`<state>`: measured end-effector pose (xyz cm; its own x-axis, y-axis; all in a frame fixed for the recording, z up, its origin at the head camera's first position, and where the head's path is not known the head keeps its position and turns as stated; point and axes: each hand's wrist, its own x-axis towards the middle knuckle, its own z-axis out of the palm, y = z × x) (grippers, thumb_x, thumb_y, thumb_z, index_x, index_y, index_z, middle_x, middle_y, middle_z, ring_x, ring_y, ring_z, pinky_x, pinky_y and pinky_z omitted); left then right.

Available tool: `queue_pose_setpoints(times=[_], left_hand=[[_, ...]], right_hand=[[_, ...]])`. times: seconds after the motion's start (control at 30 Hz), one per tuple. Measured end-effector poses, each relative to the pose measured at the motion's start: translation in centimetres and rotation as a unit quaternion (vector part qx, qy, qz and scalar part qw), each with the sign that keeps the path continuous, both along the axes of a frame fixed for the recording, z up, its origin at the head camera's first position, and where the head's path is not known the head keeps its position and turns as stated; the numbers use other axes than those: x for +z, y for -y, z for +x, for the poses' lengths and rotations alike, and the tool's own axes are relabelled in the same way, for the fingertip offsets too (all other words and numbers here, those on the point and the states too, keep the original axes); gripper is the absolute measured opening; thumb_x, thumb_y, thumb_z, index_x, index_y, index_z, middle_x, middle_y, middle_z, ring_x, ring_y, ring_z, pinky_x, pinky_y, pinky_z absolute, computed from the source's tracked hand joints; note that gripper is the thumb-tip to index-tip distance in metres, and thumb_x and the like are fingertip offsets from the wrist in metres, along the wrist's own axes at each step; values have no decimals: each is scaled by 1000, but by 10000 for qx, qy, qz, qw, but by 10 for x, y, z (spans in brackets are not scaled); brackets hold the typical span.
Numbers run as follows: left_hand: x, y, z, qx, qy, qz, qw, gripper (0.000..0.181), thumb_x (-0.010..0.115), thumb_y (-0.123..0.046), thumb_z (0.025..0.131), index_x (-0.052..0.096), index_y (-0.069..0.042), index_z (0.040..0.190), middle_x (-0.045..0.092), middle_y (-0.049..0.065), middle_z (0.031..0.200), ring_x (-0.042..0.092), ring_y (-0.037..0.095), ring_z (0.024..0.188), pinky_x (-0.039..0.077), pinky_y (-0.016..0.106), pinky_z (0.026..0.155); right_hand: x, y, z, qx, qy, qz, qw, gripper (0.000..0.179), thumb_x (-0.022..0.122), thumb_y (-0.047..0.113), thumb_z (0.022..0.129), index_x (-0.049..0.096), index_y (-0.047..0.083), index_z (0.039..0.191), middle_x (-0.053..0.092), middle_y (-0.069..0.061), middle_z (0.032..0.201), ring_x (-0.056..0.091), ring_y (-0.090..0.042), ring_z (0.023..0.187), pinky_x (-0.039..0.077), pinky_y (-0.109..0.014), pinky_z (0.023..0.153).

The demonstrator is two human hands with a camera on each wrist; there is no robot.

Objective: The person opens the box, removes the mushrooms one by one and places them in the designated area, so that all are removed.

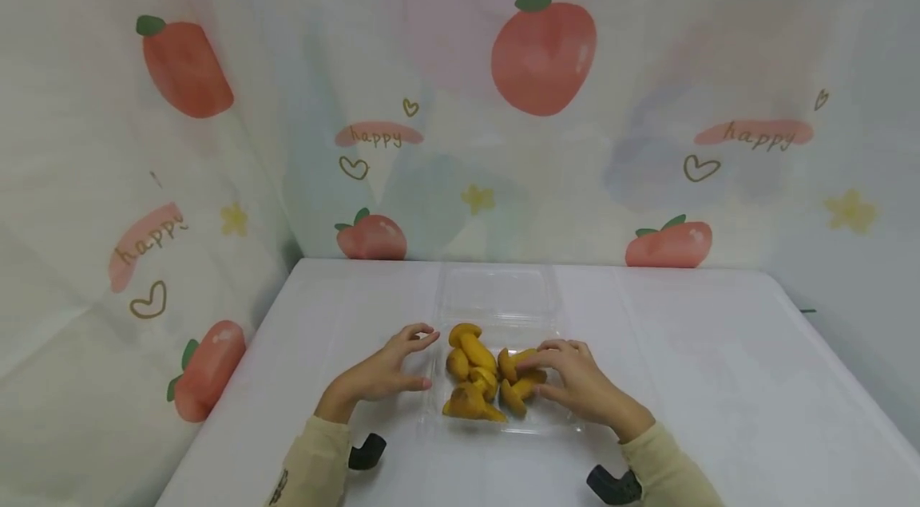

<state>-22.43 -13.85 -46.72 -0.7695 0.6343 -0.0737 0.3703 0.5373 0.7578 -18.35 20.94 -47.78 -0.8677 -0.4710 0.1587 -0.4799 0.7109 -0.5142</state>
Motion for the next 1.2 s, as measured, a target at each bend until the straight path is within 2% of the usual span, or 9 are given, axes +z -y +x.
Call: queue_pose_setpoints(times=[0.1, 0.33, 0.47, 0.73, 0.97, 1.2], left_hand=[[0, 1, 2, -25, -26, -65, 10000, 75, 73, -18, 94, 35, -3, 156, 27, 17, 161, 26, 42, 150, 26, 65, 120], [6, 0, 0, -48, -208, -99, 9997, 75, 73, -17, 93, 35, -2, 156, 28, 17, 160, 29, 41, 149, 29, 64, 119], [6, 2, 1, -52, -107, -149, 9998, 75, 73, -18, 94, 34, -3, 157, 27, 17, 161, 28, 41, 149, 28, 64, 120], [5, 2, 2, -113, -243, -102, 9996, 74, 72, -17, 94, 34, 1, 156, 28, 20, 160, 28, 44, 149, 27, 64, 120], [7, 2, 1, -4, -194, -169, 9997, 74, 73, -16, 94, 35, -1, 156, 28, 18, 160, 28, 42, 149, 28, 63, 120], [4, 0, 1, 8, -87, -133, 9999, 74, 72, -17, 94, 35, -3, 157, 27, 16, 161, 29, 39, 150, 28, 62, 120]], right_hand=[[-2, 2, 1, -45, -63, 245, 9997, 33, 81, 16, 83, 76, 22, 115, 75, 10, 112, 56, -26, 119, 31, -55, 102], [2, 7, 1, 72, -623, 641, 9960, 30, 80, 15, 83, 76, 22, 112, 75, 6, 114, 62, -29, 117, 38, -55, 100], [3, 9, 2, 82, -551, 802, 9952, 29, 79, 14, 84, 76, 22, 111, 75, 5, 114, 63, -27, 115, 39, -53, 99], [7, 14, 5, 31, -710, 1105, 9913, 29, 83, 12, 80, 77, 18, 108, 76, 3, 111, 66, -20, 105, 41, -44, 93], [7, 16, 3, 66, -700, 1016, 9923, 30, 84, 10, 78, 77, 19, 105, 77, 6, 107, 67, -16, 101, 41, -41, 89], [5, 14, 2, 27, -510, 883, 9948, 24, 84, 16, 79, 76, 21, 101, 76, 10, 103, 67, -13, 99, 39, -37, 86]])
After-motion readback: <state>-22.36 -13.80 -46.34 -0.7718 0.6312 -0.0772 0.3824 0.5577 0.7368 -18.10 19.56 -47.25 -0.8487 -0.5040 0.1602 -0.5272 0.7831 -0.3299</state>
